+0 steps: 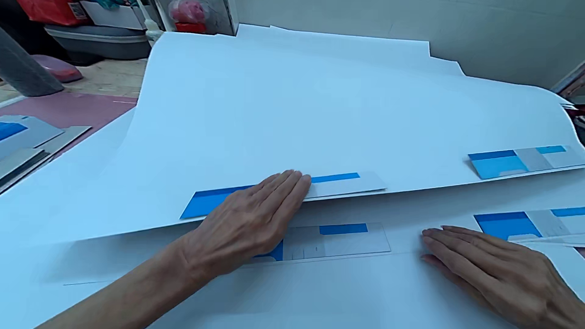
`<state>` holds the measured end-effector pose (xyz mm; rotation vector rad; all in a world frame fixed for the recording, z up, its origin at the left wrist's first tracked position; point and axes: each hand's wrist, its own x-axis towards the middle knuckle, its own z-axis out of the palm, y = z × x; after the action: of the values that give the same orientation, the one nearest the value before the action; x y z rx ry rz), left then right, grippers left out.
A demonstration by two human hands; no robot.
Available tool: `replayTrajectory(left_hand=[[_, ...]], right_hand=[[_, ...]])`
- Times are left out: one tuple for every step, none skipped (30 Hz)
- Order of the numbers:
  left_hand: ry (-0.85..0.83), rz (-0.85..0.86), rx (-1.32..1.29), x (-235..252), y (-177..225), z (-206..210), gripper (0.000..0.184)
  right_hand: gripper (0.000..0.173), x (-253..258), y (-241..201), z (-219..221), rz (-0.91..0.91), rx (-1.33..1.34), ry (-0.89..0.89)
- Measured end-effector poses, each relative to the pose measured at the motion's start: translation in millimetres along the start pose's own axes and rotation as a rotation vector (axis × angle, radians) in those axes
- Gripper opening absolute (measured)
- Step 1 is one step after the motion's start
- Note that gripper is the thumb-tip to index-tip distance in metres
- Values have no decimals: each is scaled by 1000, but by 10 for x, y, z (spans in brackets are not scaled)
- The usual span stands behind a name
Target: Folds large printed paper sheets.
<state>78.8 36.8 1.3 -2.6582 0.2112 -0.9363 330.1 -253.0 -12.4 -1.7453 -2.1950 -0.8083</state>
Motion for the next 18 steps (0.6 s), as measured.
replayTrajectory(left_hand=[[-13, 7, -3, -33, 41, 13, 39], [-24, 11, -16, -57, 72, 25, 40], [-26, 11, -39, -74, 93, 41, 39], [-20, 14, -65, -86, 101, 56, 34], [-14, 23, -91, -99, 97, 67, 29], [-14, 41, -105, -105, 83, 67, 24], [-27, 60, -105, -101, 60, 49, 20], [-44, 76, -103, -82, 29, 12, 19], [-59, 88, -98, -40, -10, -52, 19], [-69, 96, -88, 22, -55, -140, 19], [-77, 95, -81, 90, -97, -242, 22], [-83, 83, -85, 158, -136, -351, 26], [-84, 74, -95, 227, -183, -455, 31], [-78, 74, -96, 302, -247, -547, 35], [-77, 75, -96, 367, -319, -635, 39], [-65, 72, -91, 420, -392, -705, 41], [-43, 67, -98, 463, -468, -754, 43], [-13, 56, -97, 500, -536, -793, 44]], right_hand=[[21, -4, -9, 9, -23, -15, 10], [21, 3, -15, 14, -60, -31, 15], [22, 14, -20, 15, -104, -50, 16], [23, 23, -26, 15, -145, -67, 12], [24, 31, -36, 16, -181, -81, 7], [24, 44, -51, 12, -212, -95, 2], [24, 59, -66, 3, -238, -110, -3], [23, 78, -76, -13, -261, -127, -8], [23, 98, -81, -34, -276, -144, -10], [23, 118, -81, -56, -285, -158, -5], [24, 129, -78, -75, -292, -168, 3], [25, 135, -78, -96, -298, -168, 11], [26, 145, -73, -121, -307, -165, 18], [27, 163, -57, -149, -315, -164, 25], [27, 182, -41, -176, -319, -166, 29], [28, 197, -34, -196, -320, -169, 35], [27, 208, -31, -206, -314, -174, 45], [25, 221, -32, -209, -310, -182, 58]])
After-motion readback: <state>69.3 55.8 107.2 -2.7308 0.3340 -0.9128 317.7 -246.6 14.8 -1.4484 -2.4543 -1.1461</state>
